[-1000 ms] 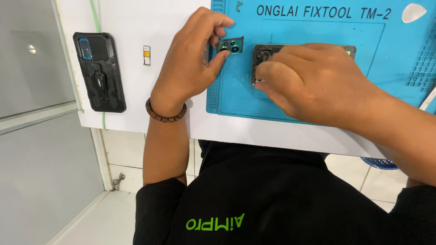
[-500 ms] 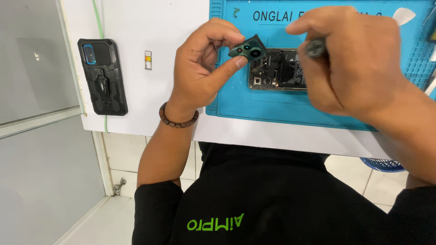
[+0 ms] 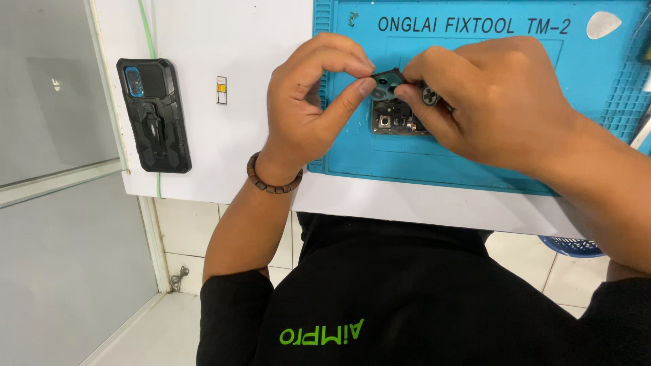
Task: The person holds a smartphone and a disassembled phone chassis, then uses a screwdriver to remove screws from the chassis and install a camera module into the phone. The person also handles a SIM card tray and a phone case during the process.
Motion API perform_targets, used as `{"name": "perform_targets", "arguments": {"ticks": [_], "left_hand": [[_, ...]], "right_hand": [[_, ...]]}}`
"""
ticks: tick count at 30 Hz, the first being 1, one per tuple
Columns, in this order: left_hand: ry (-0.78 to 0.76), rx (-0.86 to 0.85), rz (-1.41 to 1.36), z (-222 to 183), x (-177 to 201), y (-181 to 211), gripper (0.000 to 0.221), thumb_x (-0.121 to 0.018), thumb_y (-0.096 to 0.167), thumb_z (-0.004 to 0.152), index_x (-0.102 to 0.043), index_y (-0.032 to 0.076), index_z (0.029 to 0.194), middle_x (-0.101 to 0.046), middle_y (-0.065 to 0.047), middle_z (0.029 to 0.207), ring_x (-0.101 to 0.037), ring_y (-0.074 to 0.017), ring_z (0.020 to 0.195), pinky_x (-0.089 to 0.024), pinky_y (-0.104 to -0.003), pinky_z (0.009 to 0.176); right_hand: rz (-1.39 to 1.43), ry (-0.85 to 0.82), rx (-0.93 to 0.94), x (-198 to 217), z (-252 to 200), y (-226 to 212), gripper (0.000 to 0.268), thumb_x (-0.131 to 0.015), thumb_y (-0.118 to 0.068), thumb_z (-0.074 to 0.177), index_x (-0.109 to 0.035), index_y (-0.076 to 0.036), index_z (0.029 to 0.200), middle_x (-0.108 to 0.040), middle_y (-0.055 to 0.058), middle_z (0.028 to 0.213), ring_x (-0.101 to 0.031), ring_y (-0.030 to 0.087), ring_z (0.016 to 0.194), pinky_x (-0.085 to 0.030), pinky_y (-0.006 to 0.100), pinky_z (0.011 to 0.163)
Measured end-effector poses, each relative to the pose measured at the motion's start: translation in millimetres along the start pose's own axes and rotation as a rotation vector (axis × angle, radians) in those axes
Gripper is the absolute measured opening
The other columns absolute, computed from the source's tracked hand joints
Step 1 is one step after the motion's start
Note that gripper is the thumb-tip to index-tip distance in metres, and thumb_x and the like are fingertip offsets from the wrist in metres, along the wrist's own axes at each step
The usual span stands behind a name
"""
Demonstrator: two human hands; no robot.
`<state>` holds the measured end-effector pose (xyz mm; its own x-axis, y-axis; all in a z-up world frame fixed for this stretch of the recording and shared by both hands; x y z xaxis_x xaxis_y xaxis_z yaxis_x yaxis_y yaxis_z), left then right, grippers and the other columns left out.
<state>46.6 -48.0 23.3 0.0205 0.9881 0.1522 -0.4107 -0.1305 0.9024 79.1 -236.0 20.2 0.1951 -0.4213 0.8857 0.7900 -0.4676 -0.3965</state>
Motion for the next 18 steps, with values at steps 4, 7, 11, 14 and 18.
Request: {"name": "perform_targets", "arguments": {"ticks": [4,7,11,14,18], "left_hand": [[0.009,-0.022,0.095,1.2,0.5,3.7,0.004,-0.066,0.001,0.100,-0.064,0.004,0.098,-0.066,-0.012,0.096,-0.066,-0.0257,0.090,-0.057,-0.035,0.084],[0.024,-0.053,0.154,1.8,0.4,6.2,0.006,-0.065,0.004,0.100,-0.065,0.003,0.094,-0.067,-0.012,0.092,-0.066,-0.0254,0.086,-0.057,-0.035,0.081],[0.029,-0.046,0.182,2.9,0.5,8.9,0.011,-0.062,0.007,0.101,-0.063,0.003,0.090,-0.066,-0.011,0.088,-0.065,-0.0253,0.084,-0.055,-0.036,0.079],[0.032,-0.023,0.192,3.3,0.7,9.9,0.013,-0.060,0.007,0.101,-0.062,0.003,0.089,-0.065,-0.011,0.088,-0.064,-0.0258,0.085,-0.055,-0.036,0.080],[0.031,-0.027,0.172,4.5,1.3,11.0,0.017,-0.053,0.010,0.104,-0.057,0.002,0.089,-0.060,-0.010,0.088,-0.061,-0.0260,0.085,-0.053,-0.036,0.080]], "right_hand": [[-0.049,0.021,0.032,-2.9,-2.2,-0.7,0.019,-0.077,-0.015,0.115,-0.062,-0.008,0.106,-0.049,0.000,0.061,-0.048,0.025,0.054,-0.033,0.038,0.051],[-0.064,0.017,0.036,-5.4,-2.3,-1.7,0.021,-0.077,-0.016,0.115,-0.060,-0.010,0.104,-0.049,-0.001,0.061,-0.050,0.025,0.054,-0.035,0.038,0.052],[-0.069,0.010,0.028,-7.0,-1.4,-1.6,0.020,-0.076,-0.017,0.116,-0.060,-0.010,0.104,-0.049,0.000,0.062,-0.051,0.024,0.055,-0.033,0.038,0.051],[-0.045,0.012,0.024,-7.5,-1.2,-1.4,0.017,-0.076,-0.018,0.114,-0.062,-0.009,0.108,-0.052,0.000,0.063,-0.054,0.025,0.057,-0.035,0.038,0.052],[0.019,0.021,-0.002,-7.2,-0.9,0.2,0.018,-0.077,-0.013,0.114,-0.061,-0.009,0.108,-0.047,0.000,0.061,-0.051,0.025,0.056,-0.031,0.038,0.051]]}}
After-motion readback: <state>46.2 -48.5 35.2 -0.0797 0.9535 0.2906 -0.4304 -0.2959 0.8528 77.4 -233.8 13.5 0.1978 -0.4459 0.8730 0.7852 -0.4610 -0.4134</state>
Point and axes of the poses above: each hand's wrist, its own z-axis towards the middle knuckle, its own x-axis out of the back of the hand, y = z × x, the point moved 6 cm from there along z, towards the middle knuckle
